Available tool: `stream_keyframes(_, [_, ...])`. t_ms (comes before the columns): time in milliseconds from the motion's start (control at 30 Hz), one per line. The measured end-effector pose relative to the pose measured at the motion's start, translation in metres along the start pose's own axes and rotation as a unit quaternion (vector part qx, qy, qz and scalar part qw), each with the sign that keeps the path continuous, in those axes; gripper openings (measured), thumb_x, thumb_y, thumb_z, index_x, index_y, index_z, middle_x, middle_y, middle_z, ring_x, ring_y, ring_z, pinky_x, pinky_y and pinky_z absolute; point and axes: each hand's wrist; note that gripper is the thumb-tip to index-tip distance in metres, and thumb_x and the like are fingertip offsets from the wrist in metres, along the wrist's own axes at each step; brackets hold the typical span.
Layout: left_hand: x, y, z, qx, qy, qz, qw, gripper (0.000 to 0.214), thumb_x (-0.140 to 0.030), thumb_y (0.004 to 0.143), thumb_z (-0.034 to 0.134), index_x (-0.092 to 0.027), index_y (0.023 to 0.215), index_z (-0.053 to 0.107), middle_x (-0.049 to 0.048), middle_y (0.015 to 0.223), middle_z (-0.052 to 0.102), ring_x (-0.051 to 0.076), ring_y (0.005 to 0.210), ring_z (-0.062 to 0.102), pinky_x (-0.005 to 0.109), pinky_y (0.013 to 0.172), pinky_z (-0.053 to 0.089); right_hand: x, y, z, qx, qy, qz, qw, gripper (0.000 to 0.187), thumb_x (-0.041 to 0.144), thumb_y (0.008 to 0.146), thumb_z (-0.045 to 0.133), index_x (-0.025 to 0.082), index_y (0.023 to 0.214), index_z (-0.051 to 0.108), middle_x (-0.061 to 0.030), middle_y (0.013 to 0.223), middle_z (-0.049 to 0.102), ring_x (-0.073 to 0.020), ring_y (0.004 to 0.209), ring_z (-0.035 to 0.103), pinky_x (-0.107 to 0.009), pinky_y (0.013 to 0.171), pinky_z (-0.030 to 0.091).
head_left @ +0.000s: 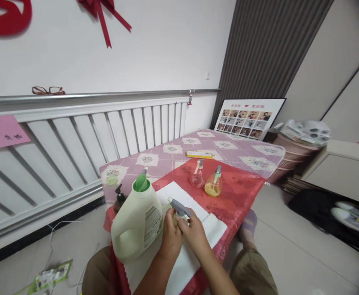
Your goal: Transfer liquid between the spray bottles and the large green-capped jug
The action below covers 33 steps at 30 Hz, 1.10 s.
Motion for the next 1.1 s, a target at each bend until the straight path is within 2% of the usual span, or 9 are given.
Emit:
stream_keyframes(233, [-0.004, -0.004, -0.002, 0.000, -0.020, 0.000, 1.000, 0.033, -0.029, 0.089, 0.040, -0.014, 0.119, 0.047, 0.0168, 0.115, 0.060, 0.023, 0.107, 0.058, 0.039, 0.093, 0.045, 0.001, -0.001, 0.015, -0.085, -0.016, 0.069, 0.994, 0.020, 0.033, 0.068, 0.065, 0.023, 0.083, 0.056, -0.0015, 0.077, 0.064, -0.0223, 0.075, 0.062, -0.034, 0.069, 0.050])
stream_keyframes(400, [-0.004, -0.003, -0.002, -0.001, -0.032, 0.002, 0.999, 0.034, -0.027, 0.088, 0.042, -0.013, 0.119, 0.046, 0.0179, 0.116, 0.060, 0.023, 0.108, 0.058, 0.039, 0.093, 0.045, 0.006, 0.001, 0.015, -0.083, -0.008, 0.096, 0.992, 0.029, 0.035, 0.064, 0.068, 0.021, 0.083, 0.052, 0.0014, 0.068, 0.063, -0.0207, 0.063, 0.061, -0.033, 0.061, 0.050])
stream_keyframes(467, [-0.004, -0.003, -0.002, 0.004, -0.038, 0.006, 0.999, 0.033, -0.024, 0.087, 0.043, -0.014, 0.118, 0.047, 0.0170, 0.116, 0.060, 0.023, 0.107, 0.058, 0.039, 0.092, 0.045, 0.004, 0.001, 0.012, -0.070, 0.006, 0.070, 0.995, 0.032, 0.033, 0.065, 0.068, 0.020, 0.092, 0.056, -0.0026, 0.082, 0.066, -0.0224, 0.074, 0.064, -0.034, 0.068, 0.052])
stream_keyframes(567, [-0.003, -0.002, -0.002, 0.011, -0.047, 0.010, 0.999, 0.034, -0.022, 0.085, 0.046, -0.016, 0.119, 0.047, 0.0157, 0.119, 0.060, 0.022, 0.110, 0.057, 0.038, 0.094, 0.045, -0.003, -0.001, 0.005, -0.043, 0.024, -0.003, 0.999, 0.036, 0.029, 0.070, 0.062, 0.020, 0.105, 0.060, -0.0078, 0.109, 0.064, -0.0246, 0.103, 0.061, -0.038, 0.090, 0.048])
stream_keyframes(667, [-0.003, -0.002, -0.002, 0.011, -0.050, 0.006, 0.999, 0.033, -0.023, 0.085, 0.047, -0.015, 0.117, 0.049, 0.0161, 0.120, 0.059, 0.023, 0.115, 0.054, 0.038, 0.097, 0.042, -0.008, -0.004, 0.003, -0.020, 0.017, -0.044, 0.999, 0.029, 0.029, 0.076, 0.057, 0.021, 0.104, 0.063, -0.0076, 0.109, 0.064, -0.0237, 0.107, 0.059, -0.039, 0.096, 0.044])
stream_keyframes(733, [-0.004, -0.002, -0.003, 0.009, -0.051, 0.002, 0.999, 0.032, -0.024, 0.085, 0.047, -0.015, 0.116, 0.049, 0.0160, 0.119, 0.060, 0.023, 0.114, 0.055, 0.038, 0.097, 0.042, -0.008, -0.005, 0.004, -0.026, 0.007, -0.039, 0.999, 0.025, 0.029, 0.077, 0.057, 0.021, 0.100, 0.063, -0.0065, 0.103, 0.064, -0.0231, 0.100, 0.060, -0.038, 0.091, 0.047])
stream_keyframes(900, [-0.010, -0.003, -0.005, 0.012, -0.053, -0.005, 0.998, 0.029, -0.028, 0.087, 0.045, -0.016, 0.113, 0.049, 0.0141, 0.111, 0.064, 0.021, 0.102, 0.061, 0.035, 0.089, 0.047, 0.001, -0.005, 0.015, -0.075, -0.021, 0.040, 0.996, 0.020, 0.031, 0.072, 0.062, 0.020, 0.088, 0.057, -0.0026, 0.083, 0.062, -0.0214, 0.074, 0.062, -0.033, 0.068, 0.050])
stream_keyframes(1033, [-0.010, -0.003, -0.005, 0.013, -0.044, -0.010, 0.999, 0.030, -0.028, 0.087, 0.045, -0.015, 0.113, 0.048, 0.0148, 0.108, 0.064, 0.022, 0.098, 0.062, 0.036, 0.085, 0.049, 0.009, -0.004, 0.018, -0.090, -0.035, 0.064, 0.993, 0.018, 0.031, 0.069, 0.065, 0.022, 0.079, 0.053, -0.0006, 0.076, 0.061, -0.0218, 0.073, 0.061, -0.033, 0.067, 0.048])
stream_keyframes(1100, [-0.007, -0.003, -0.005, 0.012, -0.033, -0.013, 0.999, 0.031, -0.028, 0.085, 0.045, -0.014, 0.113, 0.048, 0.0166, 0.108, 0.064, 0.024, 0.099, 0.062, 0.039, 0.086, 0.048, 0.008, -0.005, 0.017, -0.078, -0.016, 0.070, 0.994, 0.020, 0.029, 0.069, 0.064, 0.022, 0.083, 0.053, -0.0006, 0.079, 0.062, -0.0206, 0.071, 0.062, -0.033, 0.067, 0.049])
Point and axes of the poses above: each hand's wrist, its own y-axis towards the middle knuckle, its own z-axis out of the palm, x = y × z
